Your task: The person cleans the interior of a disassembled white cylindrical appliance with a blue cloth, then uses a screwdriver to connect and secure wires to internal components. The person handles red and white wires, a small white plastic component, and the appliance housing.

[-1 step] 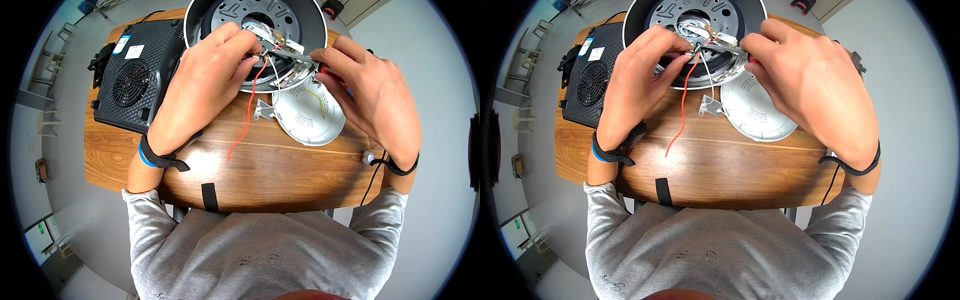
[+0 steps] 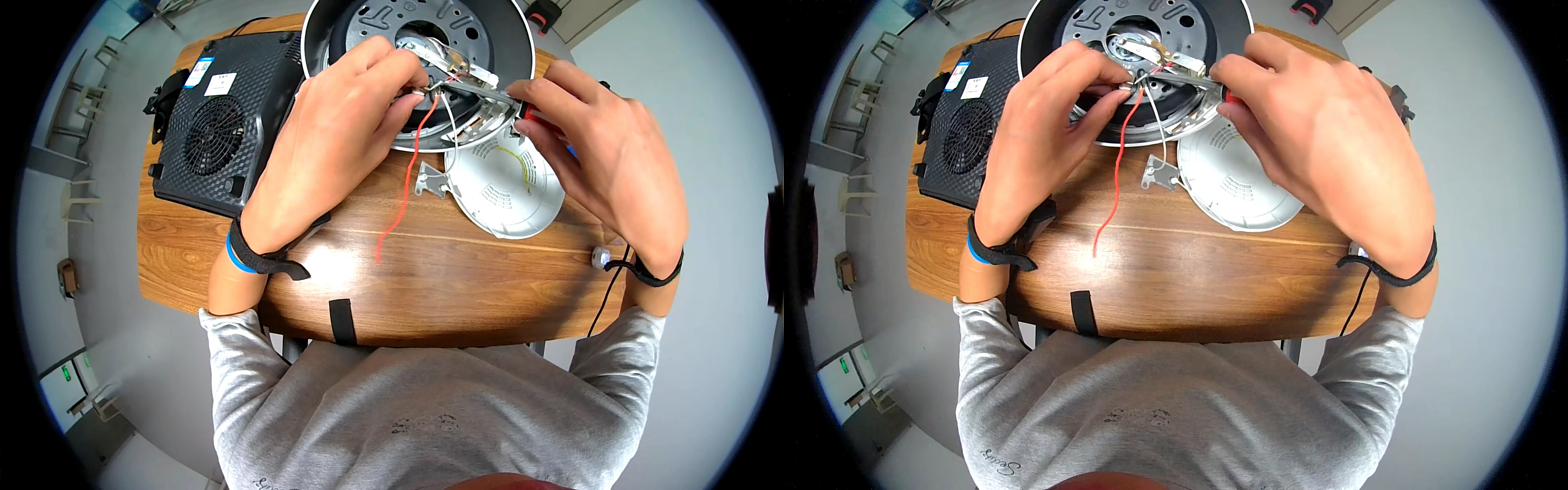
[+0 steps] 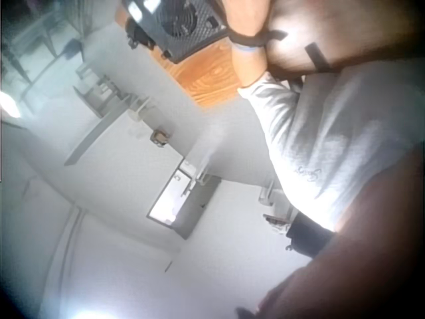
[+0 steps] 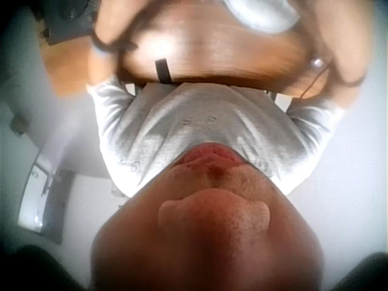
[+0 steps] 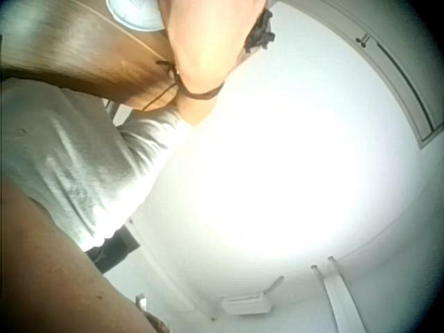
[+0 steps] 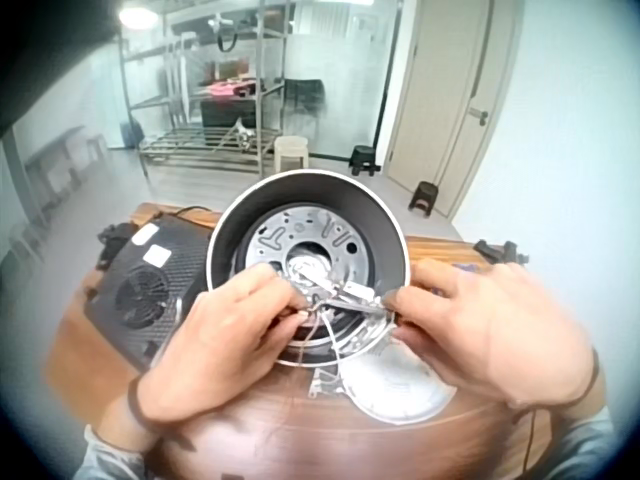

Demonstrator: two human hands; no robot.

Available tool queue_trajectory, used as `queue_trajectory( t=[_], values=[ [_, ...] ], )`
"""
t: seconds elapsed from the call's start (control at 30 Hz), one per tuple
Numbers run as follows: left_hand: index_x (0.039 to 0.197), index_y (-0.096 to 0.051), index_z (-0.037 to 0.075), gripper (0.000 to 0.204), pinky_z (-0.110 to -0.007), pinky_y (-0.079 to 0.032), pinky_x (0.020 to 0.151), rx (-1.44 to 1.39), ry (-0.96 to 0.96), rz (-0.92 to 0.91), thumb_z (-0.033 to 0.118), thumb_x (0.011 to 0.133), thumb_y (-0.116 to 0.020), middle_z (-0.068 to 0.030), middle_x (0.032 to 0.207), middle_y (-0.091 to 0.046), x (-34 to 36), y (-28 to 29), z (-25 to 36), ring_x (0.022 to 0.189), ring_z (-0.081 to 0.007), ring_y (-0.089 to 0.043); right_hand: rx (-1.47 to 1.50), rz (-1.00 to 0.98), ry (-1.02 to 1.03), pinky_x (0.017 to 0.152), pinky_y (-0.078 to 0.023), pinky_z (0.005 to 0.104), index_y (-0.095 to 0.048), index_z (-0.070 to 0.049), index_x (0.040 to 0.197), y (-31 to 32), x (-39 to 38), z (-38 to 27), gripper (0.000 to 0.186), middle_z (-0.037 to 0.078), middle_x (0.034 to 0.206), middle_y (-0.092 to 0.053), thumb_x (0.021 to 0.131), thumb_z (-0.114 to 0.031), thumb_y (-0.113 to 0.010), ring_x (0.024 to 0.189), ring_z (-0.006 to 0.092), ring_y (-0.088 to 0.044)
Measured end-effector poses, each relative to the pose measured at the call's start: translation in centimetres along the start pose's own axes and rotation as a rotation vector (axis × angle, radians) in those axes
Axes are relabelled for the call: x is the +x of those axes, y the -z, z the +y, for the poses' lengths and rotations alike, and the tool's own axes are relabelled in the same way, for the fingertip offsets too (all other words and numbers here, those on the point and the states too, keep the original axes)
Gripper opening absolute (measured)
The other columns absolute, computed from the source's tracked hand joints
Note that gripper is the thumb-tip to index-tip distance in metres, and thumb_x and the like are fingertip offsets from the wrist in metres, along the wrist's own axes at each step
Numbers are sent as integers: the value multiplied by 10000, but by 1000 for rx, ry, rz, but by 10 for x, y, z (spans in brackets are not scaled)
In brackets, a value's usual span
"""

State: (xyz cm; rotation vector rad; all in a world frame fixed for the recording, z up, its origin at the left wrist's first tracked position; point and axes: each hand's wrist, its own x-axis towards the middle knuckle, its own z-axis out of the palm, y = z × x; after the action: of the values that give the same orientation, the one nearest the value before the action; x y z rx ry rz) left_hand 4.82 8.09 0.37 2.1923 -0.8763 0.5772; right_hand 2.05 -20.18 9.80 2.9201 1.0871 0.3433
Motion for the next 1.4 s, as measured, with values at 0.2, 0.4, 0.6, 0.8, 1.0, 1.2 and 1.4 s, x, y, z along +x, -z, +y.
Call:
queue_trajectory(
  t=[0.2,0.4,0.6,0.8,1.0,1.2,1.4],
  values=[
    [1143,-738,-6,231,-380,-617,812,-1,1,-6,-62,951,-854,-128,1027,-719,1,0,-1,921,-292,-773,102,2,-36,710,-592,451,-787,-65,1277,-7,-8,4,229,123,1029,-704,1063,-146,-802,815,345,-745],
    [1177,-768,8,264,-403,-631,886,14,5,-12,-8,940,-883,-123,1124,-769,2,1,6,1008,-310,-785,192,10,-42,720,-594,420,-791,-51,1288,-8,-15,5,236,124,1003,-684,1068,-134,-800,797,312,-732],
    [1201,-828,33,308,-439,-633,976,58,-151,59,45,907,-918,-104,1220,-814,3,-4,11,1119,-331,-783,268,41,-63,714,-583,400,-789,-39,1289,-12,-25,2,243,113,991,-667,1059,-112,-811,777,282,-707],
    [1146,-831,30,258,-432,-632,979,21,-208,39,-22,902,-893,-107,1141,-824,2,-5,8,1130,-329,-786,331,64,-57,716,-578,387,-780,-25,1272,-18,-31,0,238,114,988,-660,1054,-110,-824,780,277,-701],
    [1148,-797,1,231,-416,-631,947,23,-171,39,-89,939,-838,-125,1114,-817,0,-3,7,1101,-330,-790,355,-95,-115,869,-586,498,-717,-42,1270,-18,-46,15,246,162,1146,-738,1054,-140,-782,1033,428,-720],
    [1195,-780,-9,213,-401,-627,941,29,-122,14,-102,1004,-788,-133,1129,-822,-2,4,11,1068,-314,-800,440,-378,-78,845,-579,526,-698,-86,1259,-44,-65,43,239,138,1145,-744,1059,-186,-782,1030,430,-741],
    [1182,-749,9,158,-398,-600,914,33,-70,-1,-57,1040,-766,-132,1101,-789,-1,6,10,1030,-328,-770,361,-421,-31,802,-556,533,-703,-88,1245,-88,-64,41,247,122,1144,-734,1027,-155,-799,986,415,-745]
  ],
)
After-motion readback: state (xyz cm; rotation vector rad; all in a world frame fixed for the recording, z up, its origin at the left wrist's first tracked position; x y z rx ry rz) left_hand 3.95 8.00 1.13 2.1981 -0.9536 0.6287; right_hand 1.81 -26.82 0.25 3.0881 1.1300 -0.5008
